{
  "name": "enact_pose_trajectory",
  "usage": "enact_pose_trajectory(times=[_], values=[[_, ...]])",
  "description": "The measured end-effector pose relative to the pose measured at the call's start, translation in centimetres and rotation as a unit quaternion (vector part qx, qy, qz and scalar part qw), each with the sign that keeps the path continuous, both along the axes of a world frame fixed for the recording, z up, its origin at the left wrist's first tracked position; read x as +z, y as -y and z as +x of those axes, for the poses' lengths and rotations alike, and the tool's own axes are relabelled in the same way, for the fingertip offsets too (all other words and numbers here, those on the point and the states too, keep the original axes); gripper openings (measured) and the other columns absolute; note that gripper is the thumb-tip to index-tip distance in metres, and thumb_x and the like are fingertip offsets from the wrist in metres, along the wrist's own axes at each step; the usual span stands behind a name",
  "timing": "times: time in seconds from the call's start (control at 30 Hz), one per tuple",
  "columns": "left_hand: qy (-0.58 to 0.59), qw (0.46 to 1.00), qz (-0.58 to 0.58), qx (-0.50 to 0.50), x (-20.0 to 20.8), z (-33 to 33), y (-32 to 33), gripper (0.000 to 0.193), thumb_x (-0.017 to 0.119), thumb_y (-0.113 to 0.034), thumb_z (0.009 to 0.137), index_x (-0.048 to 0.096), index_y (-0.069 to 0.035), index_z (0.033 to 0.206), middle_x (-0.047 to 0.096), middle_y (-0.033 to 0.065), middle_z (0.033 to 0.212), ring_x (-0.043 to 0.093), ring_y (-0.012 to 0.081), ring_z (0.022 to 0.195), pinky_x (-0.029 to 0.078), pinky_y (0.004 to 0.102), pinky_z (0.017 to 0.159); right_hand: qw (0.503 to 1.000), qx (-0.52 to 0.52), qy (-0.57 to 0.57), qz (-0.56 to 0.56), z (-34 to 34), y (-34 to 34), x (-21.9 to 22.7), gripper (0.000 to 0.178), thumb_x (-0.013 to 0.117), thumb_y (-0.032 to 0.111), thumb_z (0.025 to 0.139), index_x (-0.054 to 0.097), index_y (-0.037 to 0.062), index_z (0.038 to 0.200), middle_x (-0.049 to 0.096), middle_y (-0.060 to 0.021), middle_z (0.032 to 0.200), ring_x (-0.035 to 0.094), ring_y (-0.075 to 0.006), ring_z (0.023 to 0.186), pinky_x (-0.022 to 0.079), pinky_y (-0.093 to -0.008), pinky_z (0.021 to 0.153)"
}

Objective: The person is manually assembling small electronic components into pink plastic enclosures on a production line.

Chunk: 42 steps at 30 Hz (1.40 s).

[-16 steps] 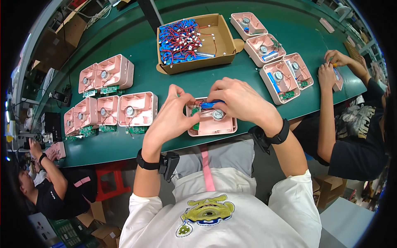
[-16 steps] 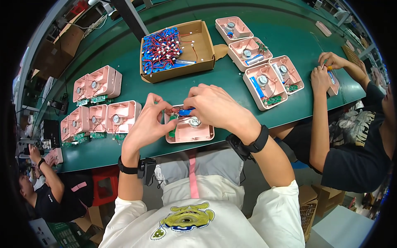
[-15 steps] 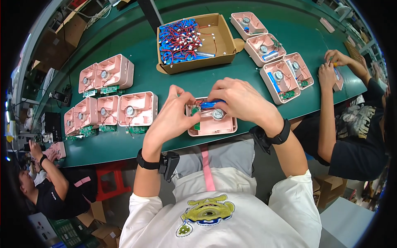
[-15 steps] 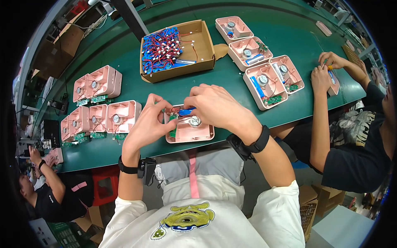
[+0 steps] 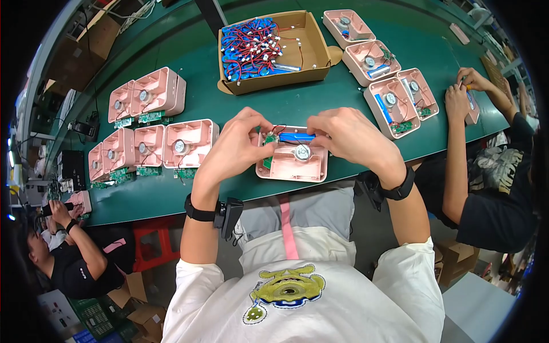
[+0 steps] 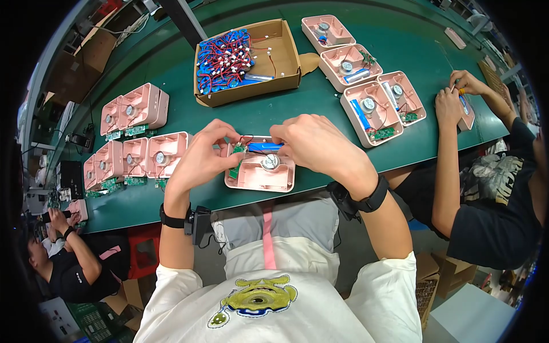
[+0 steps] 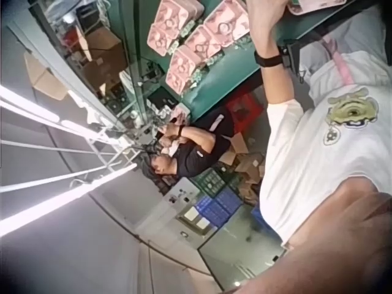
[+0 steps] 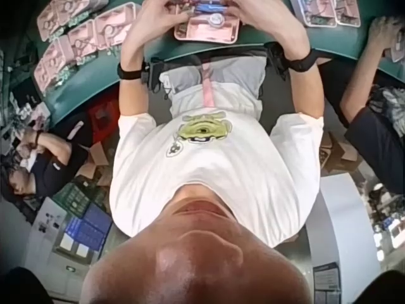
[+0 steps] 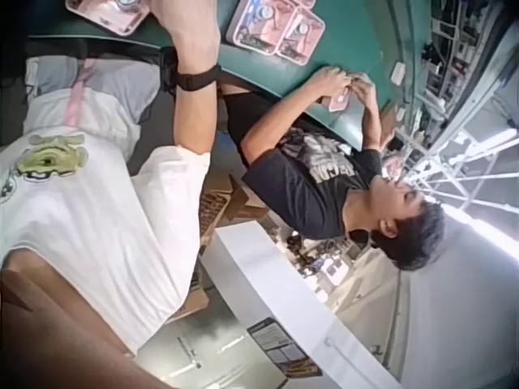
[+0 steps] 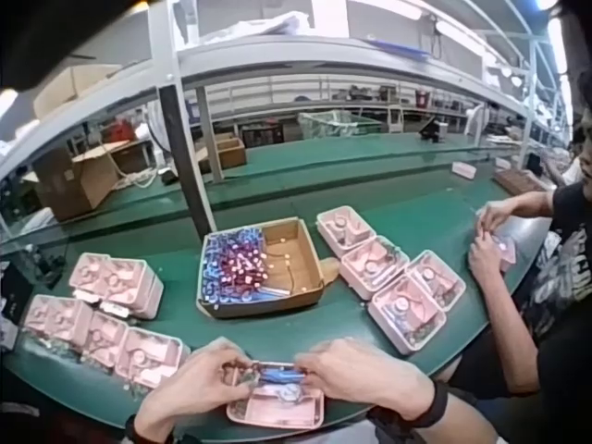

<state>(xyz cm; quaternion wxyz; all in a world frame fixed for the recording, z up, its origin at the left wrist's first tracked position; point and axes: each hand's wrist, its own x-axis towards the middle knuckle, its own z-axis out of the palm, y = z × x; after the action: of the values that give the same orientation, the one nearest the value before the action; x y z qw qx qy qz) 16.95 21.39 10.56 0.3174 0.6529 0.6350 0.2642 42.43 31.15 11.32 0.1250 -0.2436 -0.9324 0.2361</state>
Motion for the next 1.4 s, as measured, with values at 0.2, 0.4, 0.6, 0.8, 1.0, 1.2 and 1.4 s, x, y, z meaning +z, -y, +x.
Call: enact_pose_trajectory(times=[0.2, 0.4, 0.6, 0.8, 1.0, 1.2, 1.4], values=[[0.028, 1.000, 0.004, -0.008, -0.6, -0.6, -0.1, 0.025, 0.078, -0.005, 0.084, 0.074, 0.001, 0.108, 0.065, 0.0091, 0.111, 0.063, 0.0174, 0.082, 0.053, 0.0323, 0.073, 1.000, 0.001, -0.018, 0.019, -0.2, 0.4, 0.0, 0.018, 0.080, 0.011, 0.084, 0.070, 0.0024, 0.095, 0.070, -0.0145, 0.085, 0.069, -0.0386, 0.080, 0.054, -0.0477, 0.070], [-0.005, 0.998, -0.024, -0.051, -0.1, -0.8, 0.5, 0.033, 0.079, -0.006, 0.084, 0.076, 0.000, 0.115, 0.064, 0.0082, 0.117, 0.067, 0.0196, 0.094, 0.057, 0.0334, 0.080, 1.000, -0.010, 0.006, 0.011, -0.3, 0.6, 0.2, 0.019, 0.081, 0.011, 0.083, 0.069, 0.0027, 0.096, 0.070, -0.0145, 0.086, 0.069, -0.0384, 0.082, 0.054, -0.0477, 0.072], [-0.002, 0.995, -0.052, -0.091, 0.3, -1.2, 1.3, 0.040, 0.081, -0.013, 0.083, 0.073, 0.003, 0.118, 0.059, 0.0126, 0.122, 0.066, 0.0262, 0.093, 0.055, 0.0385, 0.084, 0.999, -0.003, -0.028, 0.030, -0.3, 0.6, -0.8, 0.018, 0.081, 0.010, 0.083, 0.069, 0.0021, 0.094, 0.071, -0.0146, 0.087, 0.070, -0.0389, 0.087, 0.055, -0.0479, 0.075], [-0.023, 0.993, -0.096, -0.071, 0.9, -0.2, 1.0, 0.043, 0.080, -0.005, 0.079, 0.073, 0.002, 0.121, 0.060, 0.0109, 0.125, 0.066, 0.0234, 0.101, 0.058, 0.0361, 0.087, 0.999, -0.003, 0.017, 0.029, -0.2, 0.3, -1.1, 0.017, 0.079, 0.010, 0.083, 0.068, 0.0020, 0.094, 0.071, -0.0151, 0.090, 0.070, -0.0381, 0.091, 0.056, -0.0484, 0.077], [-0.069, 0.996, 0.047, -0.024, -0.6, 1.3, 1.3, 0.035, 0.075, -0.001, 0.074, 0.069, 0.005, 0.107, 0.062, 0.0158, 0.111, 0.065, 0.0275, 0.096, 0.053, 0.0371, 0.080, 0.987, -0.110, 0.033, 0.112, 1.5, 3.3, 0.4, 0.030, 0.077, 0.018, 0.084, 0.066, 0.0018, 0.107, 0.069, -0.0170, 0.108, 0.067, -0.0358, 0.096, 0.058, -0.0451, 0.074], [0.030, 0.996, 0.000, 0.082, -1.1, 4.6, 4.2, 0.029, 0.075, 0.006, 0.083, 0.069, 0.004, 0.111, 0.063, 0.0150, 0.127, 0.068, 0.0269, 0.102, 0.056, 0.0326, 0.085, 0.964, -0.241, 0.112, 0.013, 0.0, 10.5, 1.2, 0.083, 0.073, 0.057, 0.090, 0.054, -0.0025, 0.145, 0.063, -0.0261, 0.125, 0.062, -0.0402, 0.111, 0.059, -0.0484, 0.084], [0.288, 0.956, -0.005, 0.048, -5.4, 10.1, 4.7, 0.058, 0.059, 0.014, 0.089, 0.046, -0.001, 0.143, 0.049, 0.0171, 0.147, 0.066, 0.0246, 0.114, 0.058, 0.0318, 0.088, 0.937, -0.330, 0.045, 0.103, 2.2, 8.9, -2.0, 0.097, 0.073, 0.064, 0.089, 0.047, -0.0028, 0.154, 0.044, -0.0379, 0.153, 0.039, -0.0536, 0.145, 0.034, -0.0657, 0.116]])
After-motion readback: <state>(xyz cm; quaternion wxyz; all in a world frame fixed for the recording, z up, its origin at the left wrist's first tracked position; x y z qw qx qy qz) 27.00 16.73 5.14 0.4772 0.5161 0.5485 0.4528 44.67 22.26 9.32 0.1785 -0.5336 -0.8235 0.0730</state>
